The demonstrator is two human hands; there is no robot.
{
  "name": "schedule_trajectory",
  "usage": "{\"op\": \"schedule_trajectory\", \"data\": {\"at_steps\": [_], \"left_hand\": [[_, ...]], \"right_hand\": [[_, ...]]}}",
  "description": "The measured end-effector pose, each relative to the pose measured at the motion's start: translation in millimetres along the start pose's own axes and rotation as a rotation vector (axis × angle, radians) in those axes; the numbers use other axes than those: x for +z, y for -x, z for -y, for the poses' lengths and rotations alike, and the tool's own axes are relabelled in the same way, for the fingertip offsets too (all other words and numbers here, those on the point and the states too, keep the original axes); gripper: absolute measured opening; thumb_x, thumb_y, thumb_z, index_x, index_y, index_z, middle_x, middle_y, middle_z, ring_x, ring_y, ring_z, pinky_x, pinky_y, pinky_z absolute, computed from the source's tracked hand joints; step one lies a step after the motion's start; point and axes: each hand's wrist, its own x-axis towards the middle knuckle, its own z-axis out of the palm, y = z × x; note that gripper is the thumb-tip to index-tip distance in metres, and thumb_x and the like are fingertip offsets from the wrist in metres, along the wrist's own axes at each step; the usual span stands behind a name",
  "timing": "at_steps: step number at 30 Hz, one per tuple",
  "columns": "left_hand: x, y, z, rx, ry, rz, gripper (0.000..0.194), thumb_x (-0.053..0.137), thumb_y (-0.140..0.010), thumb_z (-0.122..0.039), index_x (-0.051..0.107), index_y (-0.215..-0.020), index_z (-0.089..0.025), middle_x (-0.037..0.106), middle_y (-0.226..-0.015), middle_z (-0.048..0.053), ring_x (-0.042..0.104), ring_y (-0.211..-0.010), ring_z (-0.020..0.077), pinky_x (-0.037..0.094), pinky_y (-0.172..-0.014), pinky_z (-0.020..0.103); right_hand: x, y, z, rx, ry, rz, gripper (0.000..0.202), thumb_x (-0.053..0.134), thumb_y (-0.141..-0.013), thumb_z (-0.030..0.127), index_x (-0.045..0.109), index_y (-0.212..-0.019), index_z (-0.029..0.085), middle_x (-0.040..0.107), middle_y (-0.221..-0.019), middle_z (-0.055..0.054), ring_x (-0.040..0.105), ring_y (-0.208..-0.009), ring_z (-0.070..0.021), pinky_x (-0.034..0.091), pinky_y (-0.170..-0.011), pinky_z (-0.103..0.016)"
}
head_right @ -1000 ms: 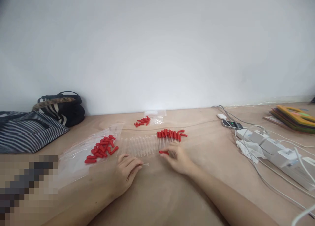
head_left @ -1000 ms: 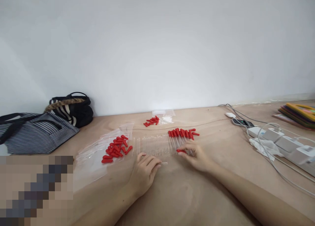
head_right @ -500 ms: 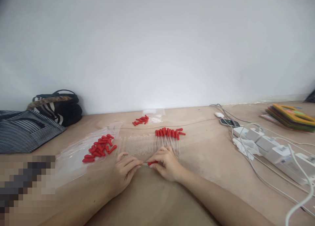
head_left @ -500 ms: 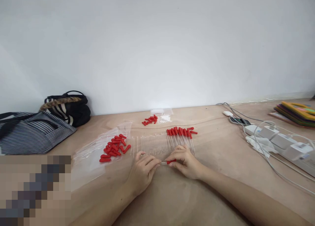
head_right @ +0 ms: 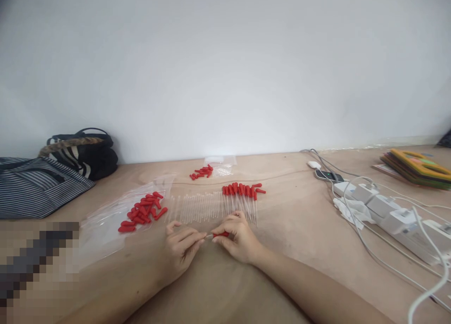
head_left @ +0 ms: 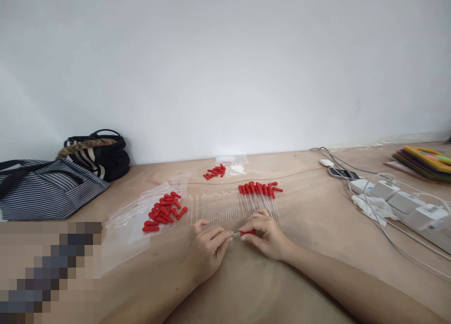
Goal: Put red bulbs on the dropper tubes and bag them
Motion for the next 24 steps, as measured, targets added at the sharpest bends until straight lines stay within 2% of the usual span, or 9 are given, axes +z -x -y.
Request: {"op": "schedule_trajectory", "data": {"at_steps": [5,13,17,20,24], "left_hand": [[-0.4,0.1,-0.4,0.016,-0.015,0.024,0.022,0.041,-0.085,-0.018,0.061,-0.080,-0.022,0.067,-0.068,-0.003,0.059,-0.060,0.0111,0.023,-0.077,0.035],[-1.4,-1.9,-3.6,0.027,-0.047,0.027,0.023,0.039,-0.084,-0.017,0.061,-0.078,-0.022,0.067,-0.067,-0.004,0.059,-0.059,0.0108,0.025,-0.076,0.034],[0.5,-2.1,-3.2,0.013,-0.019,0.030,0.022,0.039,-0.084,-0.017,0.060,-0.078,-0.022,0.068,-0.068,-0.004,0.059,-0.059,0.0112,0.025,-0.077,0.035],[0.0,-2.5,-2.2,0.005,0.012,0.021,0.020,0.040,-0.083,-0.016,0.059,-0.078,-0.021,0.069,-0.069,-0.004,0.060,-0.059,0.0109,0.024,-0.078,0.035],[-1.9,-2.6,-2.0,-0.004,0.024,0.050,0.020,0.041,-0.084,-0.018,0.060,-0.078,-0.022,0.069,-0.069,-0.004,0.060,-0.059,0.0102,0.026,-0.079,0.033]], "right_hand": [[-2.3,-0.7,1.4,-0.050,0.031,0.043,0.009,0.058,-0.077,0.024,0.064,-0.083,0.024,0.068,-0.072,0.001,0.059,-0.067,-0.0125,0.032,-0.080,-0.036],[-0.2,-2.9,5.9,-0.048,0.043,0.092,0.008,0.056,-0.078,0.023,0.064,-0.080,0.022,0.067,-0.072,0.000,0.059,-0.068,-0.0128,0.031,-0.080,-0.036],[2.3,-3.7,5.4,-0.002,0.043,0.077,0.009,0.056,-0.078,0.028,0.062,-0.081,0.022,0.066,-0.072,0.000,0.057,-0.067,-0.0130,0.032,-0.079,-0.036],[1.3,-3.7,2.8,0.030,0.056,0.060,0.018,0.061,-0.074,0.035,0.062,-0.086,0.022,0.066,-0.076,-0.002,0.056,-0.071,-0.0145,0.033,-0.078,-0.035],[-1.4,-4.1,0.9,0.018,0.059,0.087,0.010,0.058,-0.077,0.032,0.064,-0.080,0.024,0.065,-0.070,0.000,0.055,-0.071,-0.0143,0.032,-0.077,-0.035]]}}
